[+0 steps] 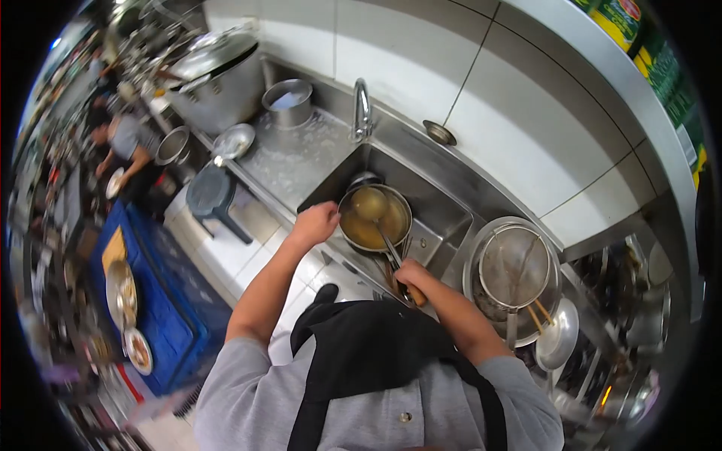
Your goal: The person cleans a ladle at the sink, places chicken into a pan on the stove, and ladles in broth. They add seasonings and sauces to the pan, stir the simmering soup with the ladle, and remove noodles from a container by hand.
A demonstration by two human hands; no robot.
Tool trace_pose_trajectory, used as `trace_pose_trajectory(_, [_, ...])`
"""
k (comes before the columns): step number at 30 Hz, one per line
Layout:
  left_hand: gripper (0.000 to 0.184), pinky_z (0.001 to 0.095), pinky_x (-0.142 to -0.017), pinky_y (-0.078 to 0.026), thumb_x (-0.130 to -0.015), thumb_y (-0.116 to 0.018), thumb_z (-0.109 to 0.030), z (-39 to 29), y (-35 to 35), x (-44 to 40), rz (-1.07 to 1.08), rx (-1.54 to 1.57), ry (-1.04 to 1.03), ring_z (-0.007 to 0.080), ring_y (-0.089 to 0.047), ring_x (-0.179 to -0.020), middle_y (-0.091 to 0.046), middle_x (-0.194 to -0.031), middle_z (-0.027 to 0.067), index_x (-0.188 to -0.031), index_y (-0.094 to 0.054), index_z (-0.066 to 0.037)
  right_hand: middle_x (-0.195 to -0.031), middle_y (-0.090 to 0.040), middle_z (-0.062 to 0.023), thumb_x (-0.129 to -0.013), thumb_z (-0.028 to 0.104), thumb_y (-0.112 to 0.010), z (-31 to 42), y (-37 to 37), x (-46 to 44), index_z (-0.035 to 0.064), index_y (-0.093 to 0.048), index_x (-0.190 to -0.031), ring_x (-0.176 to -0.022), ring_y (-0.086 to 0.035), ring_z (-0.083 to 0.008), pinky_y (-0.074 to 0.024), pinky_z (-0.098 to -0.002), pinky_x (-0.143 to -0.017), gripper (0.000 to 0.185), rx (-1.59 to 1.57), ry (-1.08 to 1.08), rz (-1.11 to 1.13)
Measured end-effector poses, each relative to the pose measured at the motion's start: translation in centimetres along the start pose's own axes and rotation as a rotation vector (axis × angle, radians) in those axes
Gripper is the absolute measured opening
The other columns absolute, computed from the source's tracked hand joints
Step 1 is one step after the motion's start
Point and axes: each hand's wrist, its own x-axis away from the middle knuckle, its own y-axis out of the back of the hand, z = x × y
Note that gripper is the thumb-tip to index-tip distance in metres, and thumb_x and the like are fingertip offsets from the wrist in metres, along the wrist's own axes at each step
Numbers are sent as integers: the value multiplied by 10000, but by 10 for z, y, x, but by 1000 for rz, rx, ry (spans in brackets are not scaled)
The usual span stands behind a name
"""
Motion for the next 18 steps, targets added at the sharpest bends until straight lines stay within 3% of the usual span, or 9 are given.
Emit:
trace_pose_trajectory(1, [263,453,-788,-515,-882,-605,-282,1,5,-38,-14,51,-107,362,-644,-948,-681,-961,151,-1048,-645,-82,-750,-664,-178,-788,50,-564,2,-3,-5,-46,-657,-851,-672,-680,-310,-545,-418,-558,148,-303,-177,41])
trace_pose_trajectory(3, [287,459,-828,-513,-879,-603,-247,0,10,-107,-76,82,-230,384,-626,-983,-647,-1071,174,-1100,-613,-64,-647,-569,-105,-802,107,-604,-7,5,-10,8,-568,-754,-529,-604,-243,-499,-368,-458,116,-878,-187,416])
trace_pose_trajectory(6, [305,478,-882,-498,-871,-591,-195,3,9,-204,-218,96,-428,427,-592,-1042,-604,-1136,234,-1128,-570,-31,-621,-509,-74,-806,81,-608,11,7,-3,55,-535,-776,-490,-543,-214,-470,-373,-467,84,-1114,-179,286])
trace_pose_trajectory(8, [264,497,-896,-482,-867,-578,-161,-2,13,-260,-144,112,-336,435,-581,-1061,-600,-1123,259,-1087,-560,-18,-676,-597,-139,-785,76,-602,35,-1,25,38,-536,-774,-540,-613,-287,-506,-419,-508,77,-992,-235,134])
trace_pose_trajectory(10, [230,523,-866,-483,-866,-558,-144,11,6,-298,-54,76,-418,448,-589,-1036,-599,-1109,271,-1055,-546,-15,-774,-655,-238,-752,73,-595,47,-24,49,-7,-557,-860,-705,-670,-387,-540,-471,-641,139,-109,-31,-362])
trace_pose_trajectory(11, [183,531,-852,-483,-852,-555,-117,8,8,-300,26,64,-382,454,-591,-1025,-603,-1120,263,-997,-556,-6,-900,-656,-292,-738,93,-590,63,-21,77,-45,-564,-996,-882,-658,-425,-526,-481,-793,294,-22,-83,-417])
trace_pose_trajectory(15, [123,502,-914,-475,-820,-565,-50,-1,16,-272,244,2,-273,430,-590,-1061,-614,-1170,228,-922,-591,15,-956,-651,-305,-735,52,-592,87,-21,113,-35,-566,-1000,-899,-661,-427,-527,-503,-780,280,-28,-278,-494])
trace_pose_trajectory(16, [123,502,-914,-475,-820,-565,-50,16,8,-259,277,-8,-285,430,-590,-1061,-614,-1170,228,-922,-591,15,-885,-651,-274,-749,57,-613,82,-35,109,-19,-556,-1010,-783,-663,-392,-533,-474,-692,278,-146,-163,-544])
trace_pose_trajectory(18, [213,464,-968,-471,-827,-540,-35,58,-14,-238,158,10,-739,415,-586,-1093,-620,-1174,224,-1019,-609,27,-813,-650,-242,-764,63,-634,92,-43,111,-3,-546,-1020,-667,-664,-358,-539,-446,-603,279,-273,-62,-585])
